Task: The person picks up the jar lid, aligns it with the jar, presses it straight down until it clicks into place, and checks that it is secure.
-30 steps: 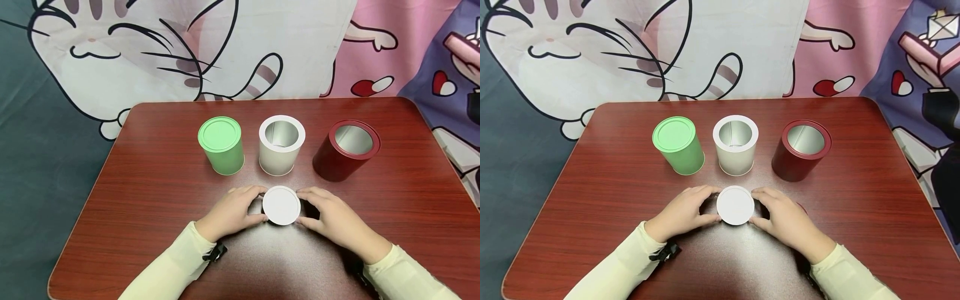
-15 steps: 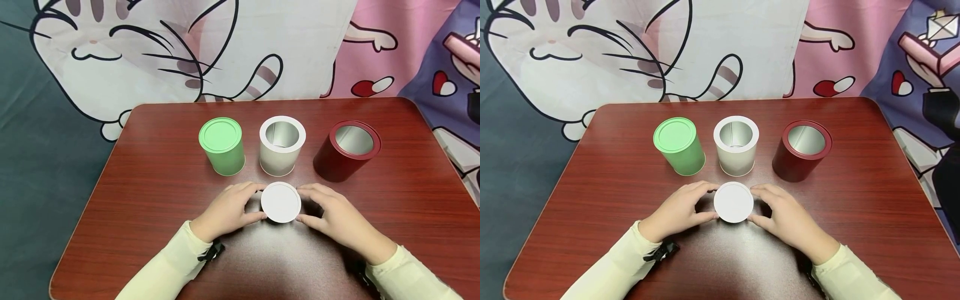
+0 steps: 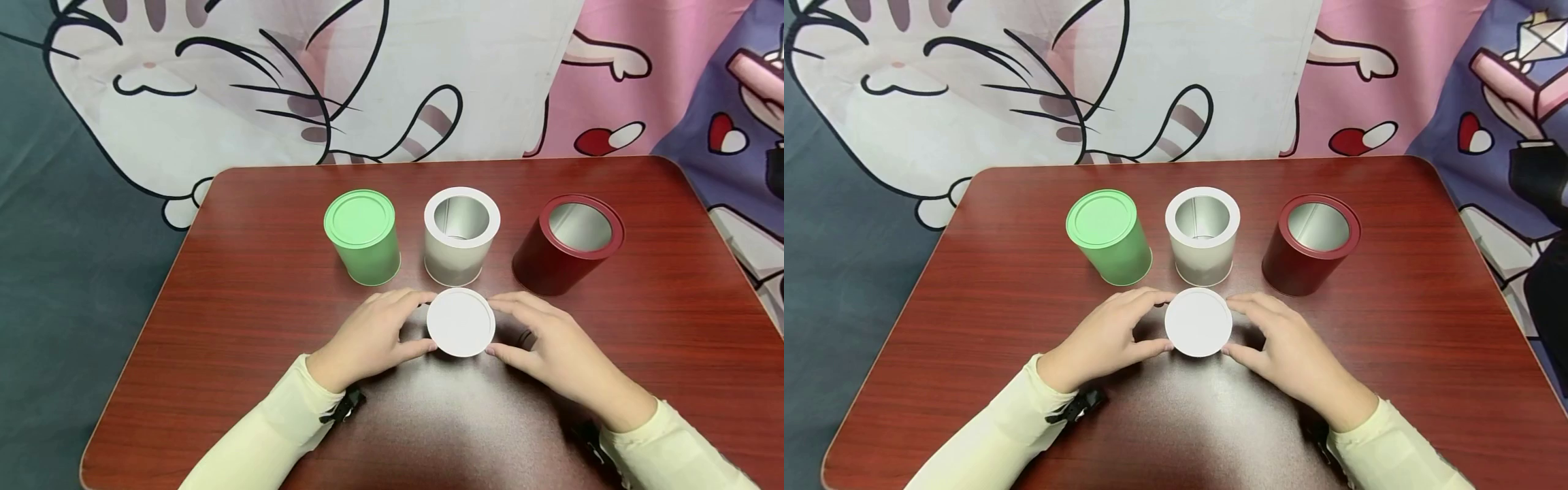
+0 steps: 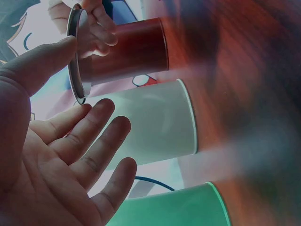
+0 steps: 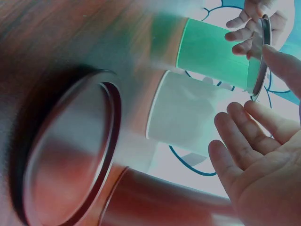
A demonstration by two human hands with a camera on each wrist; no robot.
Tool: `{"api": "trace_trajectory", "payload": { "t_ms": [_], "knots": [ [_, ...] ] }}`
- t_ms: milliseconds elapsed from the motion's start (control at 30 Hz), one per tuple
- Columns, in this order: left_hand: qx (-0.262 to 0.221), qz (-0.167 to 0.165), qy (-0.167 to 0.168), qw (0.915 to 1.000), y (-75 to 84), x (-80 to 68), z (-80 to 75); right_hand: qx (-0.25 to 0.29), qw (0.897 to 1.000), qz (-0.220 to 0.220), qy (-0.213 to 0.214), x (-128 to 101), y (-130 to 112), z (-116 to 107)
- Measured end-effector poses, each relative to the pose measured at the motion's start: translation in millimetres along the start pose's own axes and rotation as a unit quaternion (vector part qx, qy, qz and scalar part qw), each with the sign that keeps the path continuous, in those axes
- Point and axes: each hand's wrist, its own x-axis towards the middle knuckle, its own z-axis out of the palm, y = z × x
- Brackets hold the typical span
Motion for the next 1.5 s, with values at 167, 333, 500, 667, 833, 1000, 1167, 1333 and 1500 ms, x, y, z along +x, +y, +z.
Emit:
{"api": "trace_trajectory", "payload": {
  "t_ms": [167,333,500,667,833,1000,1167,1333,1500],
  "knots": [
    [0.010,0.009,0.006,0.9999,2.3,3.4,-7.9,0.002,1.000,0.008,-0.004,4,-3,-6],
    [0.010,0.018,0.017,0.9996,3.9,7.5,-15.4,0.003,1.000,0.006,0.003,9,-6,-12],
    [0.009,0.020,0.025,0.9994,5.9,9.6,-23.9,-0.009,1.000,0.002,0.005,16,-8,-18],
    [0.013,0.026,0.031,0.9991,5.8,13.6,-29.5,-0.020,1.000,0.003,0.010,21,-8,-22],
    [0.012,0.034,0.042,0.9985,5.4,15.1,-35.9,-0.021,1.000,0.006,0.009,26,-10,-26],
    [0.008,0.050,0.052,0.9974,6.3,17.7,-42.1,-0.018,1.000,0.004,0.014,30,-14,-31],
    [0.006,0.059,0.056,0.9967,6.4,22.5,-46.6,-0.016,1.000,-0.009,0.018,34,-13,-35],
    [0.004,0.063,0.058,0.9963,4.2,26.2,-48.7,-0.006,1.000,0.004,0.015,37,-9,-35],
    [-0.001,0.062,0.057,0.9964,1.0,31.2,-48.9,0.005,1.000,0.015,0.010,40,-6,-35]
  ]
}}
